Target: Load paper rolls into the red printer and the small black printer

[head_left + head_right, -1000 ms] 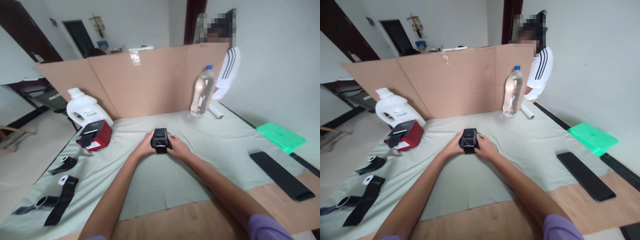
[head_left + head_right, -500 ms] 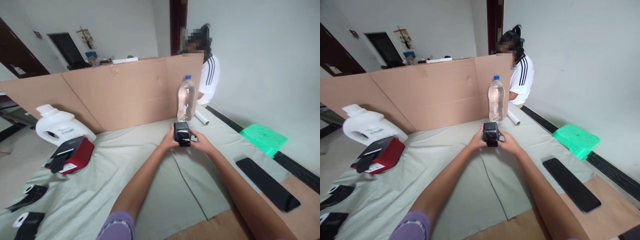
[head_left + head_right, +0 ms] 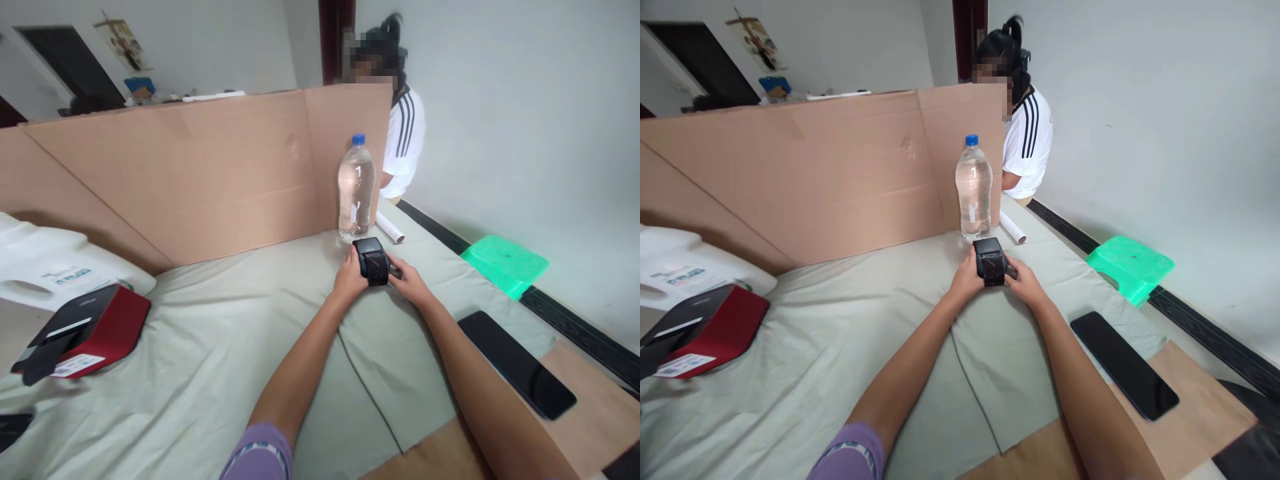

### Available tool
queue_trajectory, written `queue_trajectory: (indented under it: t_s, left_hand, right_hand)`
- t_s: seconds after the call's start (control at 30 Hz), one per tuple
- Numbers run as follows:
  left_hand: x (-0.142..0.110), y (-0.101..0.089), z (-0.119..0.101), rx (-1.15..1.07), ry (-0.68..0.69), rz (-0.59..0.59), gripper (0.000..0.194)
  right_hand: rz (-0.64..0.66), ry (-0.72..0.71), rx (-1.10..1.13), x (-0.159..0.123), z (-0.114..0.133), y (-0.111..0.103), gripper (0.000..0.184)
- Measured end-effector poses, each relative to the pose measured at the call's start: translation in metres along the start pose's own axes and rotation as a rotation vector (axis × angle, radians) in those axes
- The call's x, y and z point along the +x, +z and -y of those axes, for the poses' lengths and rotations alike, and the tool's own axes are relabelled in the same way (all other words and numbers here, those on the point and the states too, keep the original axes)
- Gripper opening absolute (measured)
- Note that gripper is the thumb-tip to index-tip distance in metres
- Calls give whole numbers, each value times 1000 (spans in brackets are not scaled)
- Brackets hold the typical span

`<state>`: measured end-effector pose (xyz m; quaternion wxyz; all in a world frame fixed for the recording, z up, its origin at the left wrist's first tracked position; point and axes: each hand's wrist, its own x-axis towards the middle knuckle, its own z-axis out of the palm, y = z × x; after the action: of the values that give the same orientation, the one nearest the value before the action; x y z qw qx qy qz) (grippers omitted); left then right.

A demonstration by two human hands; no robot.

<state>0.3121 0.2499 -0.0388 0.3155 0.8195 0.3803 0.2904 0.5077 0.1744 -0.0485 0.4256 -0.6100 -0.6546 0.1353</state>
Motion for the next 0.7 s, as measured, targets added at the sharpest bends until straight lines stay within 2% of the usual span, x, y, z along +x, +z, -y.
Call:
queue_trajectory:
  t_s: [0.17,0.27,0.33,0.43,0.53,0.63,0.7]
  left_hand:
    - [0,7,-5,87,1,18,103]
    - [-9,-1,-4,112,12,60,93]
    - [-26,-10,-2,159,19,102,77]
    - [-68,-33,2,264,59,183,61]
    - [-127,-67,10,338,140,283,61]
    - [-190,-113,22,369,168,340,56]
    - [-228,-149,30,365,138,338,52]
  right_hand:
    - [33,46,-172,-1,-2,-2,65]
    - [15,82,-176,-3,5,-2,62]
    - [-65,149,-139,-5,13,-5,56]
    - [-327,264,-49,-8,32,-13,50]
    - [-537,240,29,-8,62,-18,41]
    - [-605,140,95,-5,100,-7,27]
    - [-564,73,143,-3,126,13,20]
